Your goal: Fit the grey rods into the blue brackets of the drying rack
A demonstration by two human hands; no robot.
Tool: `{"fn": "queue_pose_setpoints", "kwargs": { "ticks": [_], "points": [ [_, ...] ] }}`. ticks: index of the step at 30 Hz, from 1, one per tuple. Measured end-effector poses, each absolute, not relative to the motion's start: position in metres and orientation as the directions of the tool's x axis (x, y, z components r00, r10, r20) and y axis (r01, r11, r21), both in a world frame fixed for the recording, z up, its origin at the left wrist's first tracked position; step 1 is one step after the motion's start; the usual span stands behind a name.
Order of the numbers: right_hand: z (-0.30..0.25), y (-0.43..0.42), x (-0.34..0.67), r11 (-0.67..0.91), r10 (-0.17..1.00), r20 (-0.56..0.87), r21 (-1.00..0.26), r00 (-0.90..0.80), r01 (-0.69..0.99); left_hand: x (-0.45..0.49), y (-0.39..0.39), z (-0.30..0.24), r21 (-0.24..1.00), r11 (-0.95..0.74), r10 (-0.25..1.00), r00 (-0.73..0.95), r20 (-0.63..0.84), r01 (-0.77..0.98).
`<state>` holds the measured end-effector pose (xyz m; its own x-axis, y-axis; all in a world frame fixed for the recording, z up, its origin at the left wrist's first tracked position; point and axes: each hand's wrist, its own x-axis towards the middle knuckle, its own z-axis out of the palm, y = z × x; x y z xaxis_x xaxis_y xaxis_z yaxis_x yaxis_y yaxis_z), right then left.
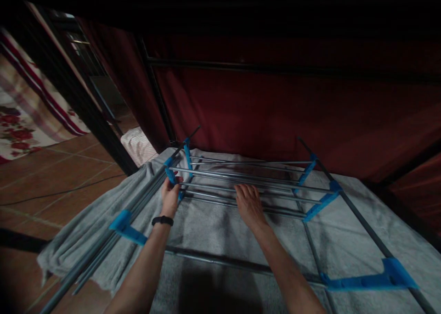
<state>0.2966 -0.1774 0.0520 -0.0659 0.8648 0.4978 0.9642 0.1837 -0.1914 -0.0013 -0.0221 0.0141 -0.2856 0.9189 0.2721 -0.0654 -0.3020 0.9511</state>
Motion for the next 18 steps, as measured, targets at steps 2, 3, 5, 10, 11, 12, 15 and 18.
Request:
{"fn": "queue_pose_setpoints", "kwargs": {
  "ticks": [2, 3, 5, 10, 11, 12, 15, 18],
  "points": [
    [0.050, -0.165, 0.293, 0.154, 0.897, 0.434, -0.119, -0.088, 0.981, -0.004, -0.021, 0.014, 0.955, -0.292, 0.923, -0.274, 0.269, -0.046],
    [0.049, -0.160, 0.293, 0.145, 0.912, 0.400, -0.103, -0.093, 0.984, -0.005, -0.021, 0.013, 0.956, -0.290, 0.925, -0.268, 0.269, -0.040],
    [0.049, -0.155, 0.294, 0.140, 0.932, 0.348, -0.089, -0.101, 0.986, -0.007, -0.022, 0.010, 0.956, -0.290, 0.930, -0.244, 0.274, -0.031],
    [0.053, -0.156, 0.298, 0.152, 0.937, 0.333, -0.109, -0.108, 0.982, -0.009, -0.022, 0.004, 0.957, -0.290, 0.937, -0.204, 0.285, 0.003],
    [0.054, -0.157, 0.298, 0.153, 0.934, 0.341, -0.112, -0.106, 0.982, -0.007, -0.020, 0.003, 0.957, -0.290, 0.932, -0.223, 0.286, 0.016],
    [0.054, -0.157, 0.298, 0.154, 0.932, 0.348, -0.115, -0.105, 0.981, -0.006, -0.019, 0.002, 0.957, -0.289, 0.926, -0.247, 0.286, 0.025],
    [0.055, -0.158, 0.298, 0.154, 0.926, 0.364, -0.120, -0.101, 0.981, 0.001, -0.014, -0.001, 0.955, -0.296, 0.907, -0.303, 0.291, 0.031],
    [0.055, -0.157, 0.299, 0.156, 0.925, 0.367, -0.126, -0.101, 0.980, 0.005, -0.012, -0.002, 0.941, -0.336, 0.883, -0.336, 0.327, 0.034]
  ]
}}
